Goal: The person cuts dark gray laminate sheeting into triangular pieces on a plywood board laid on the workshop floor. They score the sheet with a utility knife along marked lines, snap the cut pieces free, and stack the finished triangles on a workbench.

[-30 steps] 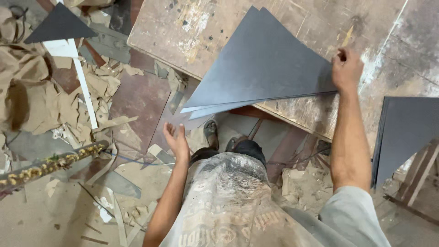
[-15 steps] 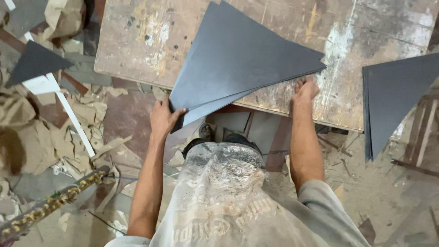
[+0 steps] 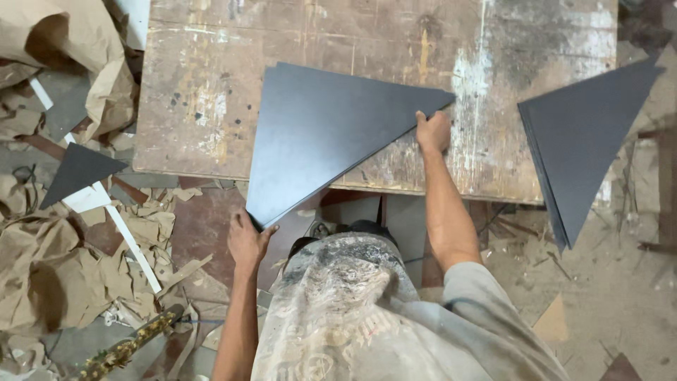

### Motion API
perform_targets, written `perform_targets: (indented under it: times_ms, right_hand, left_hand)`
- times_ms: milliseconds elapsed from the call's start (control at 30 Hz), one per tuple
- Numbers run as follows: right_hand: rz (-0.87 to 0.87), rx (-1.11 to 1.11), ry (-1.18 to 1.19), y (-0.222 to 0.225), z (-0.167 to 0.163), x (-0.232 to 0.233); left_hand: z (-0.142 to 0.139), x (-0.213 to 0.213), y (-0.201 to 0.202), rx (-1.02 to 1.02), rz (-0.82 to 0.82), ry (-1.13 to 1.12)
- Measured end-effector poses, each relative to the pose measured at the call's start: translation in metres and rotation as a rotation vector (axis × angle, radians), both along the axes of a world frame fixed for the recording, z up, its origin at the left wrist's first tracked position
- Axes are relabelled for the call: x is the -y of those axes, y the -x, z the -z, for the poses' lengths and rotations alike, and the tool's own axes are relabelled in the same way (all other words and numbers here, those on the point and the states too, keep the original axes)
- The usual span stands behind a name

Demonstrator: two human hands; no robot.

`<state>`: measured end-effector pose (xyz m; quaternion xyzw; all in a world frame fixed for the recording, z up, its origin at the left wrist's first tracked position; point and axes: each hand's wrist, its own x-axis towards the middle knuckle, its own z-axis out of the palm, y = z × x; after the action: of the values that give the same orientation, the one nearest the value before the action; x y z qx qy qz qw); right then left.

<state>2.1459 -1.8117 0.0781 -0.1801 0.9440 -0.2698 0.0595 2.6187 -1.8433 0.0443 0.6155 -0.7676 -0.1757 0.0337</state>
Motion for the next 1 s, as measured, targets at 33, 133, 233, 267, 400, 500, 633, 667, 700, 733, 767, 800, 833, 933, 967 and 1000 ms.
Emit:
perform_targets:
  times_ms: [33,133,233,267,400,500,633,667,700,733,767,800,833,933,967,1000]
  right_hand:
    - [-0.033,0.056,-0.036,0.003,-0.001,0.001]
    - [-0.129,0.138,-0.095,0.014,0.0,0.003]
    - [-0.246,0.066,-0.088,0.026,0.003,-0.003]
    - [-0.294,0.064,-0.107,0.029,0.004,-0.005]
    - [-0.389,-0.094,-0.264,0.031,-0.005,0.007]
    - [-0.513,-0.265,-0.005,0.025,-0.019,0.038]
    - [-0.704,-0.163,-0.14,0.017,-0.031,0.067]
    - [-0.726,-0.181,-0.144,0.016,-0.033,0.069]
    - [-0.725,-0.192,-0.154,0.016,-0.033,0.067]
    - [-0.723,-0.162,-0.167,0.017,-0.032,0.064]
    - [-0.714,-0.123,-0.185,0.018,-0.031,0.06]
    - [-0.71,-0.034,-0.21,0.021,-0.03,0.054]
    - [-0.808,-0.154,-0.109,0.024,-0.029,0.049]
    - [-0.838,0.047,0.069,0.04,-0.03,0.027]
    - [-0.68,-0.016,0.133,0.048,-0.027,0.014]
    - [-0.524,-0.082,0.191,0.058,-0.026,0.001]
  left_hand:
    - [0.001,-0.001,0.0,-0.024,-0.063,-0.173]
    - [0.001,-0.001,0.002,-0.125,-0.029,-0.053]
    - [0.002,-0.004,0.005,-0.163,-0.074,-0.078]
    - [0.001,-0.004,0.005,-0.157,-0.077,-0.082]
    - [-0.004,-0.002,0.003,-0.159,-0.1,-0.097]
    - [-0.007,0.007,0.0,-0.172,-0.097,-0.13]
    - [-0.006,0.015,0.001,-0.261,0.002,-0.042]
    - [-0.004,0.015,0.0,-0.245,-0.033,-0.053]
    - [0.0,0.016,0.0,-0.224,-0.044,-0.07]
    - [0.002,0.015,0.0,-0.204,-0.037,-0.104]
    - [0.005,0.015,-0.001,-0.216,-0.01,-0.076]
    - [0.007,0.014,-0.002,-0.23,0.022,-0.051]
    - [0.01,0.013,-0.003,-0.188,0.022,-0.083]
    - [0.019,0.011,-0.006,-0.059,-0.049,-0.168]
    - [0.023,0.01,-0.005,-0.023,-0.081,-0.18]
    - [0.027,0.01,-0.005,0.01,-0.118,-0.187]
